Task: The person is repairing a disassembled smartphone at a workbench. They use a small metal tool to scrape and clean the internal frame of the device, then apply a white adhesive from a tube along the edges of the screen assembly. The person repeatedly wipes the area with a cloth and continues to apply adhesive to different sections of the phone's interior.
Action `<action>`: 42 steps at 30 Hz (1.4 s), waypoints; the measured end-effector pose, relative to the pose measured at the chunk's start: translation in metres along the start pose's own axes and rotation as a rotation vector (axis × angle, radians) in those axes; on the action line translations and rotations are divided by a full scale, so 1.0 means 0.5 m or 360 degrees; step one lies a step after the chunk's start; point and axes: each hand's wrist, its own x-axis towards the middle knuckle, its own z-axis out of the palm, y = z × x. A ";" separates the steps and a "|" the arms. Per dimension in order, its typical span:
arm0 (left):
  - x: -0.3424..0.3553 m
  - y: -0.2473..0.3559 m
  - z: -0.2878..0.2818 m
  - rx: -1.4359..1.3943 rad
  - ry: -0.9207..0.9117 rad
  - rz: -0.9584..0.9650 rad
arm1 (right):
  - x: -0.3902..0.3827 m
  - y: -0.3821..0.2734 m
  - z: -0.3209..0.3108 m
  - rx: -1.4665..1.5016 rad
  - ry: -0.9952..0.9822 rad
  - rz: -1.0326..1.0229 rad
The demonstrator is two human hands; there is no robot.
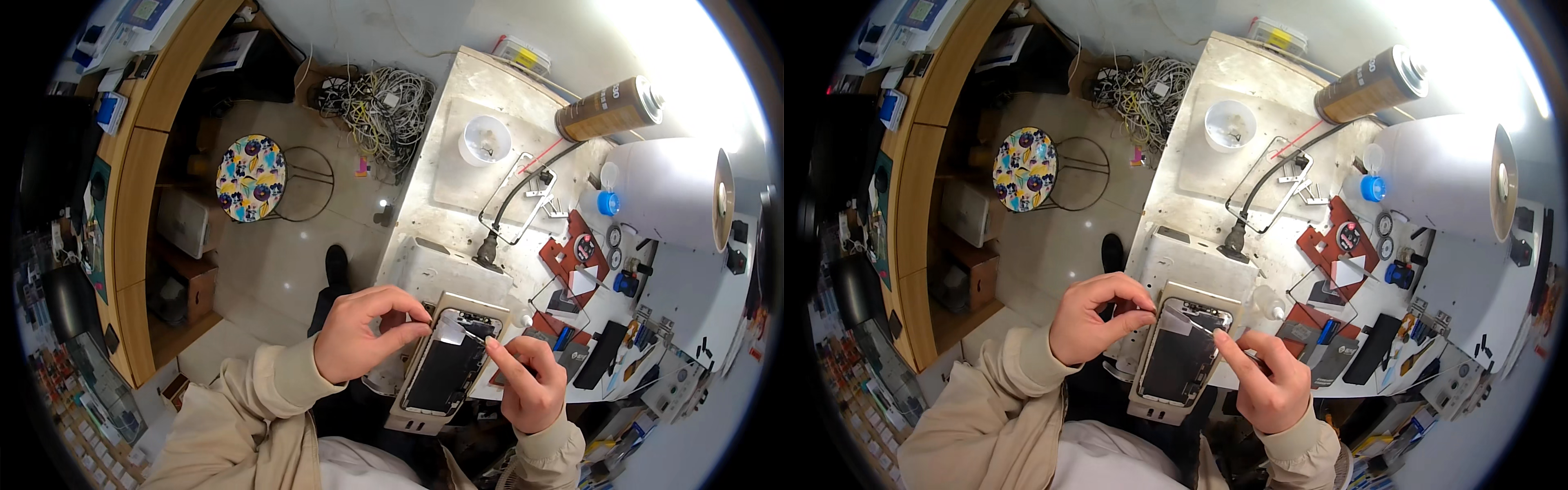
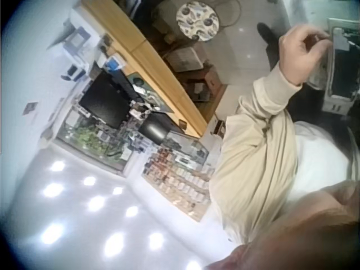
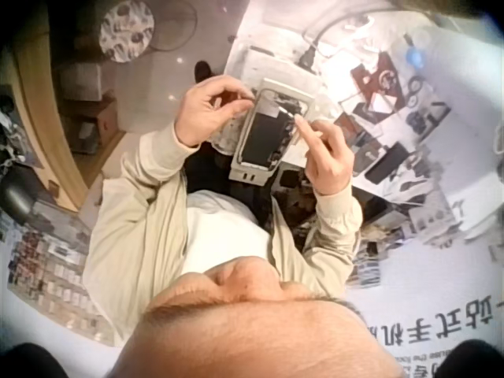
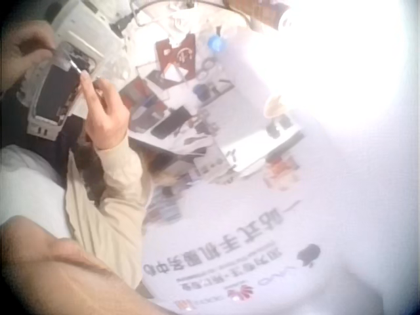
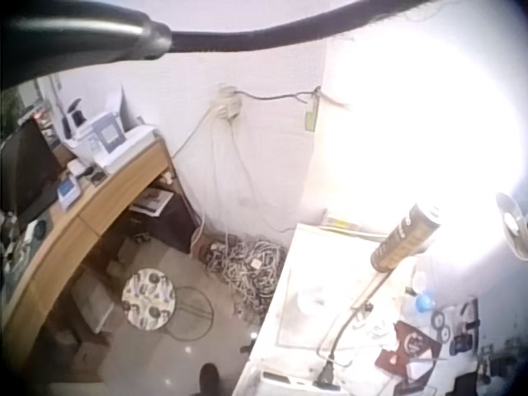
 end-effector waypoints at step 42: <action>-0.084 0.019 0.052 0.1494 0.0230 0.0815 | -0.015 0.020 0.027 -0.0041 0.0122 -0.0049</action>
